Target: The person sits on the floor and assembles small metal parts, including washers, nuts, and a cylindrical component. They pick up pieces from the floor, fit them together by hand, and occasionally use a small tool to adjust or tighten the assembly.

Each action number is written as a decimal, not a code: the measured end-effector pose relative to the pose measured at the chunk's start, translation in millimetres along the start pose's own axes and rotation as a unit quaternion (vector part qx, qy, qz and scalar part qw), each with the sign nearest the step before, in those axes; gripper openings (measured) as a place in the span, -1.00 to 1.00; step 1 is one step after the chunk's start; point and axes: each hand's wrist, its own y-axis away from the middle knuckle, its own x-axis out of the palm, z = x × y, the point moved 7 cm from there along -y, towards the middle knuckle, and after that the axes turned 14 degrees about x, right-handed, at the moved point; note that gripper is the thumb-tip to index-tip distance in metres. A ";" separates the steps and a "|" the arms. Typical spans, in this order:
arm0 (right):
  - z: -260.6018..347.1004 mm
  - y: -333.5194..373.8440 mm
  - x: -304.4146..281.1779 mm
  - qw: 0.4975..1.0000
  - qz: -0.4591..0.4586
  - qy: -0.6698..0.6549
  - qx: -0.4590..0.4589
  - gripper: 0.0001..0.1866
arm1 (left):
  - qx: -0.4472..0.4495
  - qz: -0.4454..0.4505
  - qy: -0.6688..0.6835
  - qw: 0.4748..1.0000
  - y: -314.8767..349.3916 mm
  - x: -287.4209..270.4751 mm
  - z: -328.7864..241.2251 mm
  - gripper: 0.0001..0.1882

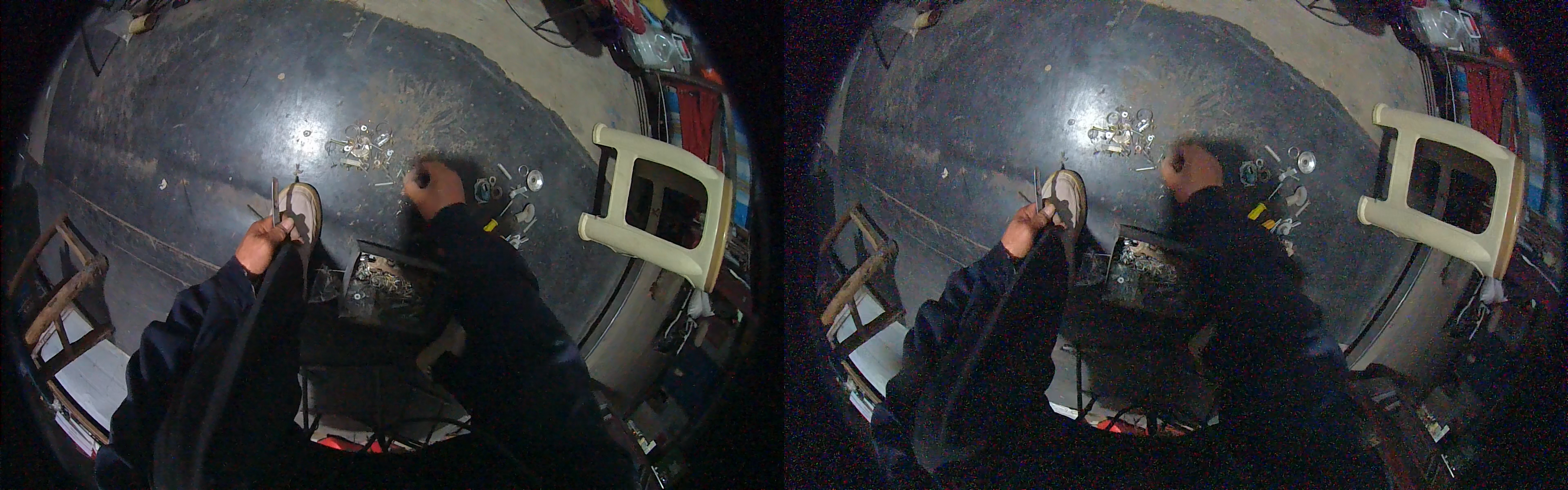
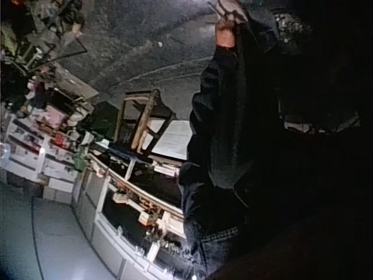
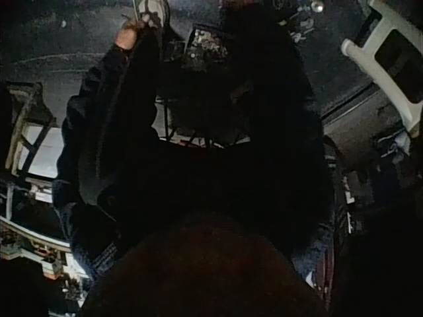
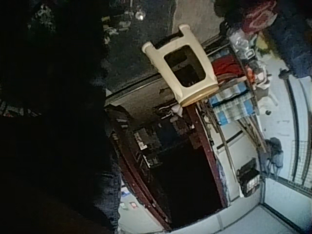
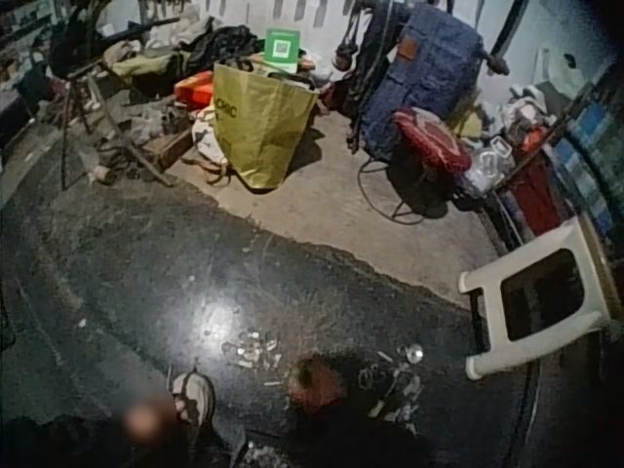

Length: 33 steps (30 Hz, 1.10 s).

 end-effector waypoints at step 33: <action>223.8 440.5 -350.8 0.644 0.296 -0.533 -0.463 -0.70 | 0.123 0.031 -0.258 0.958 -3.3 22.3 -123.7 -0.68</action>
